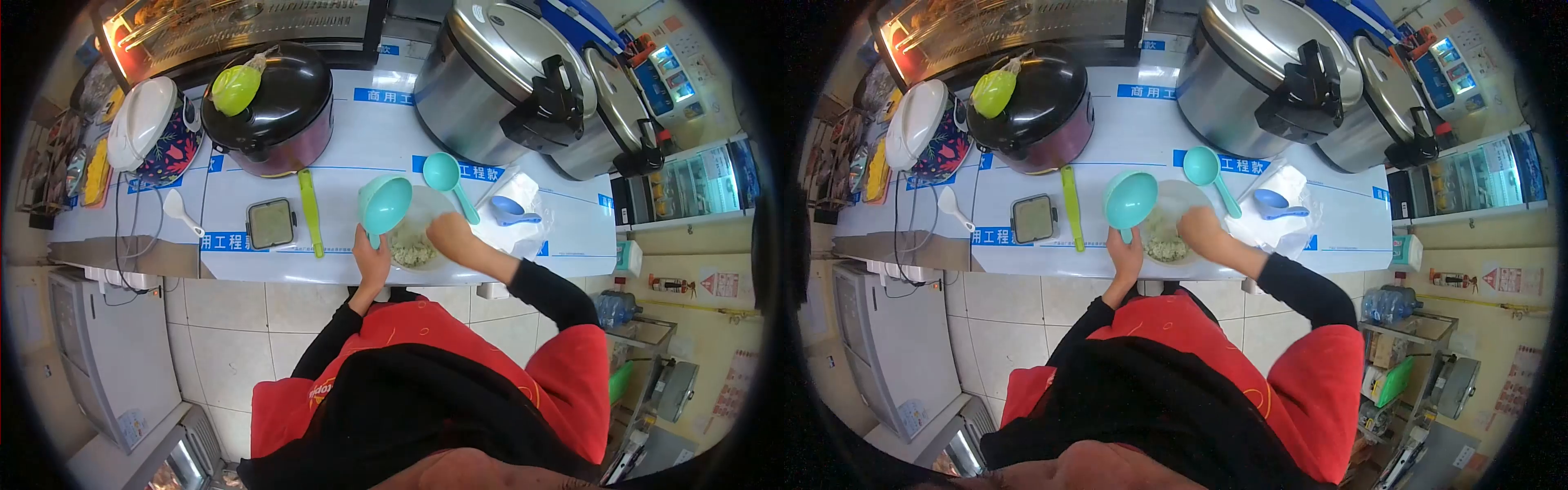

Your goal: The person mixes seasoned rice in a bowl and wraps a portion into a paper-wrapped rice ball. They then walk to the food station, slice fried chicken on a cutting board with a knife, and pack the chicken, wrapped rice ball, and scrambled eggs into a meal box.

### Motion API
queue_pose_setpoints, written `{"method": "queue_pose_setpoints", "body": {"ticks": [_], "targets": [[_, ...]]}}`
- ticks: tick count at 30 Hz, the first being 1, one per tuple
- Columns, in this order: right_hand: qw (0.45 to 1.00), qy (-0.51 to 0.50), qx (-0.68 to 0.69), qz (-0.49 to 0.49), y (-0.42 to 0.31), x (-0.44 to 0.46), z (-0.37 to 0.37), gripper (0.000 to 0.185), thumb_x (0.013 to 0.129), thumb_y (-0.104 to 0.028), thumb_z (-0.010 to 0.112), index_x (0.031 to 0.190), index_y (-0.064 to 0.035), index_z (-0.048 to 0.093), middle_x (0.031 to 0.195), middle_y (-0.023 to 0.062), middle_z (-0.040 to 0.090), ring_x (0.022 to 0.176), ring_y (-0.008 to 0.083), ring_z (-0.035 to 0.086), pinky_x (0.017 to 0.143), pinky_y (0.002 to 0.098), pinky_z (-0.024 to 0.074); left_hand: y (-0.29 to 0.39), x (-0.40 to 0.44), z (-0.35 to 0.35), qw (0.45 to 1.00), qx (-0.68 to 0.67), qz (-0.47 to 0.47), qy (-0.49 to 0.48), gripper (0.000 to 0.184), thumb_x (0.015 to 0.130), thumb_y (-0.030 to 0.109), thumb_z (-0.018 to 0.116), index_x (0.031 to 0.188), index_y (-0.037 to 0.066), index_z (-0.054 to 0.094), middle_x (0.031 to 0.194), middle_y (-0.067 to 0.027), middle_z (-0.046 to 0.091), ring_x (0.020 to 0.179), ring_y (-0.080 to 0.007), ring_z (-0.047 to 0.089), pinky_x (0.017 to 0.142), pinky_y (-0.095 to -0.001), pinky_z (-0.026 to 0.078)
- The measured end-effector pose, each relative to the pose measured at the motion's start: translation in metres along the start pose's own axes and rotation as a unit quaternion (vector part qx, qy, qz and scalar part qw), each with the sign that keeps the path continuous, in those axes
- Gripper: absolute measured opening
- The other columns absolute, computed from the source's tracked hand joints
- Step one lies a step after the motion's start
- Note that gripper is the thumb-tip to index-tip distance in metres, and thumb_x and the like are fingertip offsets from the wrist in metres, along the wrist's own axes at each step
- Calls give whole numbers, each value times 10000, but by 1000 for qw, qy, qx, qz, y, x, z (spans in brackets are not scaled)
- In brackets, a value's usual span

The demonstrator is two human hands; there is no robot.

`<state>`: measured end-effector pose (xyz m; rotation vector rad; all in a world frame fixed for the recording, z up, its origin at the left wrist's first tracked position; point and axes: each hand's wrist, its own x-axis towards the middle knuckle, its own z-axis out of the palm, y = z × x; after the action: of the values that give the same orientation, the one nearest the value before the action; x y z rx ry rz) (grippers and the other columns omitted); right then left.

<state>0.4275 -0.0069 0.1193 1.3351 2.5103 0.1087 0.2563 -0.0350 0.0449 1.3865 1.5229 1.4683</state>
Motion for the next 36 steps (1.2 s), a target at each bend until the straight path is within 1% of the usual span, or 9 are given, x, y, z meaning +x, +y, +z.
{"method": "queue_pose_setpoints", "body": {"ticks": [2,8,16,20,24,27,30,33,36], "targets": [[986,-117,18,-117,-19,-27,-55,97,674,-111,569,609,-74,630,628,120,616,586,247,619,503,351,474,-4,-6,-1,1000,-9,3,5,206,777,16,533,966,-49,483,815,-226,547,770,-419,536,665,-403,425],[996,6,66,60,-7,13,-1,74,665,-106,584,633,-72,641,620,112,614,617,257,632,535,370,490,-1,1,-4,999,-4,-4,-36,203,771,6,525,966,-38,490,891,-215,544,807,-403,529,700,-406,419],[948,-155,264,87,-32,-23,-9,130,709,-118,558,757,-31,643,745,211,619,687,347,615,614,448,488,-7,0,2,1000,16,-5,3,221,805,72,583,978,-55,528,850,-200,560,790,-334,548,719,-379,418],[851,263,404,209,16,-60,-16,186,738,-155,553,899,-73,596,813,147,631,734,332,603,641,417,476,24,14,-24,997,52,25,-49,203,782,87,609,929,-29,529,820,-188,522,794,-351,533,700,-376,412],[767,234,359,478,95,-137,67,243,728,-75,550,971,-72,561,908,106,615,895,266,588,760,400,460,50,7,-50,967,187,-19,-169,232,780,164,633,836,-31,520,770,-191,505,736,-358,512,657,-400,404],[872,234,103,418,143,-174,162,334,693,-63,561,1025,-73,526,1068,102,555,1090,260,482,896,449,381,52,-3,-48,936,288,-15,-201,257,791,209,619,811,-29,523,770,-196,509,736,-377,511,649,-428,404],[938,177,138,263,176,-177,200,409,665,-67,577,1065,-69,492,1147,106,489,1141,275,409,978,485,287,62,-13,-26,904,400,-20,-151,304,803,280,596,809,-19,544,799,-203,535,781,-391,534,675,-439,425],[943,161,168,239,201,-178,217,375,661,-78,584,1026,-68,503,1054,103,517,1051,281,457,942,456,312,92,-14,3,823,514,-182,-157,324,794,306,600,892,2,549,903,-189,550,866,-364,543,711,-430,439],[919,193,249,236,216,-201,213,342,667,-100,587,997,-70,504,965,103,529,956,285,497,832,452,370,107,-30,23,822,567,-41,-4,378,785,327,604,1017,38,530,1022,-172,535,945,-338,528,737,-432,442]]}}
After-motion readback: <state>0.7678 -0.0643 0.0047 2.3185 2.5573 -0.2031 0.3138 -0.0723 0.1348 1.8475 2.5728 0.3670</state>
